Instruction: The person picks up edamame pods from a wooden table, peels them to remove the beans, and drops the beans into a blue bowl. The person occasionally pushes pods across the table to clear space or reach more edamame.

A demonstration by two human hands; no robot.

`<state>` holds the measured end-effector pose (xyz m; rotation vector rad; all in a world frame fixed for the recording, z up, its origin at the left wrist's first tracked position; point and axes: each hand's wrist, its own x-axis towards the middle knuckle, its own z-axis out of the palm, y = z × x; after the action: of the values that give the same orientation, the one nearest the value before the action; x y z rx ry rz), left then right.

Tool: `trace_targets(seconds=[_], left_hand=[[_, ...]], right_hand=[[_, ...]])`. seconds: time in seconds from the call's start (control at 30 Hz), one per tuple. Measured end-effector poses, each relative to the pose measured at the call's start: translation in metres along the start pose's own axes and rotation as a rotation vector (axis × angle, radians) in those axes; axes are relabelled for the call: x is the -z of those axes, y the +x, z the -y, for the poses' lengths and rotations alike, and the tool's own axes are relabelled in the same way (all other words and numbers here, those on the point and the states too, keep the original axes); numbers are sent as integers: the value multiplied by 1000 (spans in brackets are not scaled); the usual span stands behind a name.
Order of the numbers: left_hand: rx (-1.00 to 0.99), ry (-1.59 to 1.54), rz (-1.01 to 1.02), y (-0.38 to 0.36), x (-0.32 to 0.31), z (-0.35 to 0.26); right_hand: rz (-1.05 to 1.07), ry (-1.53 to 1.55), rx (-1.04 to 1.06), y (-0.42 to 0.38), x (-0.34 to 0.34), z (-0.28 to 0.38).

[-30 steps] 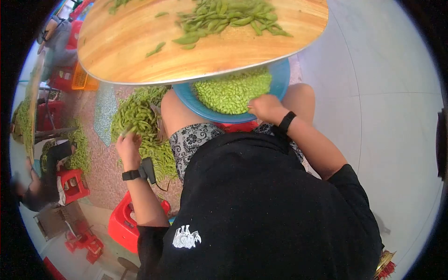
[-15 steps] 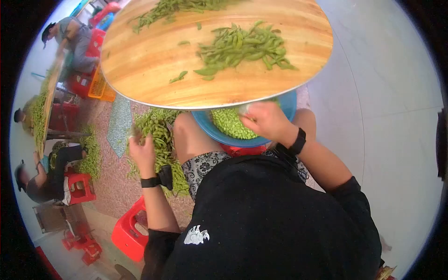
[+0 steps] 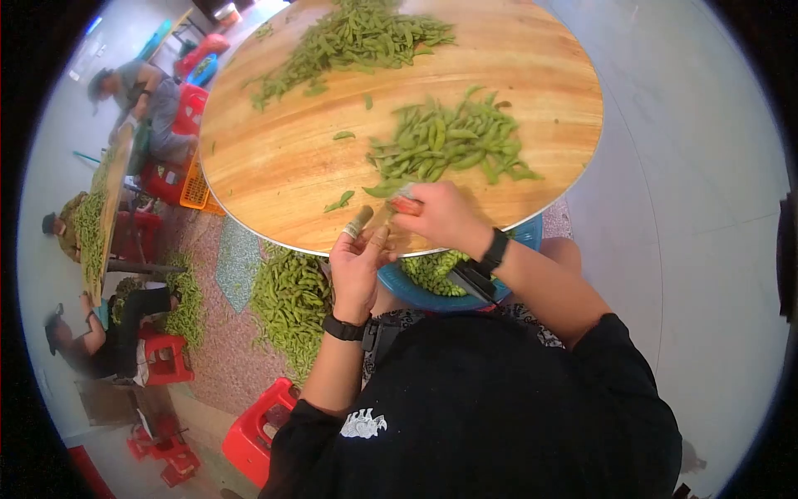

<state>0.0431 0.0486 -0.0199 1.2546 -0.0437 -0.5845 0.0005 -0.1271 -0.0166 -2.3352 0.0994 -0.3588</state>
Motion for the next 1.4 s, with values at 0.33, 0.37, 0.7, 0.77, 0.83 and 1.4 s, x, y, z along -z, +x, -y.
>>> trace_targets(seconds=[0.33,0.37,0.7,0.77,0.83,1.4], left_hand=[[23,-268,293,-12,-31,1],[27,-297,298,-12,-34,2],[-40,-228,316,-20,-50,5],[-260,72,377,-22,-50,3],[-438,248,442,-19,-48,-1],[-268,1059,-56,-35,79,-40]], right_hand=[[100,821,-441,-59,55,25],[78,657,-335,-65,57,27],[-36,222,-1,-76,70,24],[99,549,-239,-76,74,21],[241,872,-477,-77,78,18],[200,-199,-75,-103,73,-23]])
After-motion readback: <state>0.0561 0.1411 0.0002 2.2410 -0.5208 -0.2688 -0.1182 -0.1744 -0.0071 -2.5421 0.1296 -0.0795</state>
